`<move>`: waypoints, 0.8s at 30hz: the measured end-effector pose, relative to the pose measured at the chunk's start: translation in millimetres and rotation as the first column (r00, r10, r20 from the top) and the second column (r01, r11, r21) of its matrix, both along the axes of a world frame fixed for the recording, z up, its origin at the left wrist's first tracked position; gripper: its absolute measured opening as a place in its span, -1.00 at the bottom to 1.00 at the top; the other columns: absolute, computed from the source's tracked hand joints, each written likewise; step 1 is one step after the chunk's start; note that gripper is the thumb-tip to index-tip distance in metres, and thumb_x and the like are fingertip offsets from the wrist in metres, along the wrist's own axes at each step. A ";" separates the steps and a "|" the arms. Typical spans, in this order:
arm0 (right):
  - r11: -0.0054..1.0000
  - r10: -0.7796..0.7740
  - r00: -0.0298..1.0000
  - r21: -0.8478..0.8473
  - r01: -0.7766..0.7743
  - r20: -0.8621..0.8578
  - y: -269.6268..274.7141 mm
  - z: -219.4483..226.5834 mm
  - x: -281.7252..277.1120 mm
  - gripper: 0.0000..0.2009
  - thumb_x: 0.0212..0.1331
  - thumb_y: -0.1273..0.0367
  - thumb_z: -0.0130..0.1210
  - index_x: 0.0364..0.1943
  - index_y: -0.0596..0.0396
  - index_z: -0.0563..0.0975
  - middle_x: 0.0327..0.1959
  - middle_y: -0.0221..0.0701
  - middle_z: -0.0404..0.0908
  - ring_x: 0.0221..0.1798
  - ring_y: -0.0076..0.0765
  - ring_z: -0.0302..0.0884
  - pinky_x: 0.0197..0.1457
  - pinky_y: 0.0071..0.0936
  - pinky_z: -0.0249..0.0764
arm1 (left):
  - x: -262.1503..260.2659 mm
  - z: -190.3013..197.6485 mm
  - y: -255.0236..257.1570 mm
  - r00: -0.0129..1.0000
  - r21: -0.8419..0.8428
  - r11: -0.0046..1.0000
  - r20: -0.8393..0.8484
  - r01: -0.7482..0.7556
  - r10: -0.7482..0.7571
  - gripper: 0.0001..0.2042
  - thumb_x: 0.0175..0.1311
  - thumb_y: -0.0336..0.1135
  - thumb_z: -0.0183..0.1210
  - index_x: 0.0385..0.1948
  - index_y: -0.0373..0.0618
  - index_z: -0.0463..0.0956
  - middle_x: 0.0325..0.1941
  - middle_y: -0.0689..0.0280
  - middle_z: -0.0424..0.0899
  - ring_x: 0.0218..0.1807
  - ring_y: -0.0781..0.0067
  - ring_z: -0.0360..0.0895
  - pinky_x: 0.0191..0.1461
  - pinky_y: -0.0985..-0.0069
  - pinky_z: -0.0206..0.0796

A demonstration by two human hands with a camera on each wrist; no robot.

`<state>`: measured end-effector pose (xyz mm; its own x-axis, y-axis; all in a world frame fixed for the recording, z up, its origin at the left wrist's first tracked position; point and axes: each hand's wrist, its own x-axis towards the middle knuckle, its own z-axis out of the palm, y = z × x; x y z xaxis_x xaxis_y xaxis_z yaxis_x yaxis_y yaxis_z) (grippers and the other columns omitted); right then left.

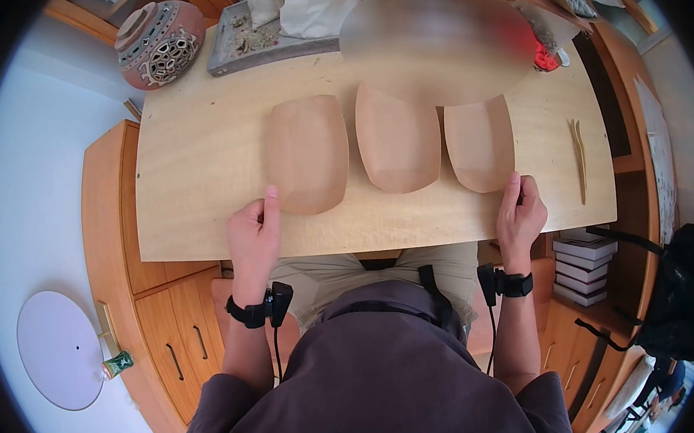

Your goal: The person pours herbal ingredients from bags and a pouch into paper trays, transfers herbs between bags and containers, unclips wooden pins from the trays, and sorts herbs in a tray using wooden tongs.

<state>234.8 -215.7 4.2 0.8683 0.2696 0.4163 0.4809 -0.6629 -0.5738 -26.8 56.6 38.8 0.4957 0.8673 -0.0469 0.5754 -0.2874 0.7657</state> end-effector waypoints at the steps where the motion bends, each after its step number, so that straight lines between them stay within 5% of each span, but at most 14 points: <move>1: 1.000 0.000 1.000 0.000 0.000 0.000 -0.1 0.3 0.3 -0.65 0.47 0.23 0.08 -0.50 0.12 0.45 -0.69 -0.23 0.40 -0.65 -0.09 0.34 -0.50 -0.27 0.33 | -1.0 -3.1 0.0 1.000 -0.030 1.000 0.009 0.004 -0.004 -0.40 0.52 0.01 0.08 -0.69 -0.25 0.20 -0.71 0.39 0.09 -0.57 0.58 0.03 -0.53 0.40 -0.06; 6: 1.000 0.012 1.000 0.004 -0.012 -0.012 -1.3 1.4 0.3 -0.64 0.47 0.22 0.08 -0.50 0.12 0.46 -0.69 -0.24 0.40 -0.65 -0.09 0.35 -0.51 -0.27 0.33 | 0.0 -7.4 0.1 1.000 -0.052 0.999 -0.006 0.006 -0.007 -0.38 0.52 0.03 0.08 -0.72 -0.28 0.21 -0.74 0.34 0.11 -0.59 0.56 0.03 -0.53 0.38 -0.03; 8: 1.000 0.010 1.000 0.004 -0.010 -0.016 -1.8 0.8 0.3 -0.64 0.47 0.22 0.07 -0.50 0.12 0.46 -0.69 -0.24 0.40 -0.65 -0.09 0.35 -0.51 -0.27 0.33 | 0.3 -10.0 1.1 1.000 -0.021 1.000 -0.007 0.021 -0.021 -0.40 0.56 -0.01 0.06 -0.76 -0.11 0.18 -0.75 0.52 0.17 -0.62 0.70 0.05 -0.57 0.50 -0.10; 12: 1.000 0.010 1.000 0.012 -0.009 -0.013 -0.8 1.8 -0.3 -0.63 0.48 0.22 0.07 -0.51 0.12 0.45 -0.70 -0.22 0.39 -0.66 -0.08 0.33 -0.51 -0.27 0.32 | 2.9 -8.1 0.8 1.000 -0.024 0.999 -0.009 0.023 -0.023 -0.40 0.56 -0.01 0.06 -0.76 -0.11 0.18 -0.75 0.52 0.16 -0.62 0.69 0.05 -0.57 0.49 -0.10; 14: 1.000 0.009 1.000 0.018 -0.009 -0.018 -0.8 1.8 -0.2 -0.62 0.48 0.22 0.07 -0.51 0.13 0.44 -0.70 -0.22 0.38 -0.66 -0.08 0.32 -0.51 -0.27 0.31 | 3.7 -6.6 0.2 1.000 -0.058 0.998 -0.024 0.005 -0.007 -0.38 0.52 0.03 0.08 -0.71 -0.27 0.22 -0.74 0.34 0.11 -0.59 0.55 0.03 -0.53 0.38 -0.04; 24: 0.999 0.012 0.999 0.046 -0.010 -0.036 -0.6 2.5 -0.5 -0.60 0.48 0.22 0.06 -0.53 0.15 0.39 -0.69 -0.19 0.34 -0.65 -0.09 0.25 -0.51 -0.26 0.29 | 2.9 -8.3 0.5 1.000 -0.050 0.999 -0.023 0.014 -0.016 -0.39 0.52 0.02 0.08 -0.70 -0.27 0.21 -0.73 0.35 0.09 -0.58 0.57 0.03 -0.53 0.39 -0.04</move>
<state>234.3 -216.3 6.7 0.8802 0.2605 0.3967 0.4663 -0.6302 -0.6209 -23.9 57.1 30.5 0.5069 0.8561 -0.1012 0.5891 -0.2584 0.7657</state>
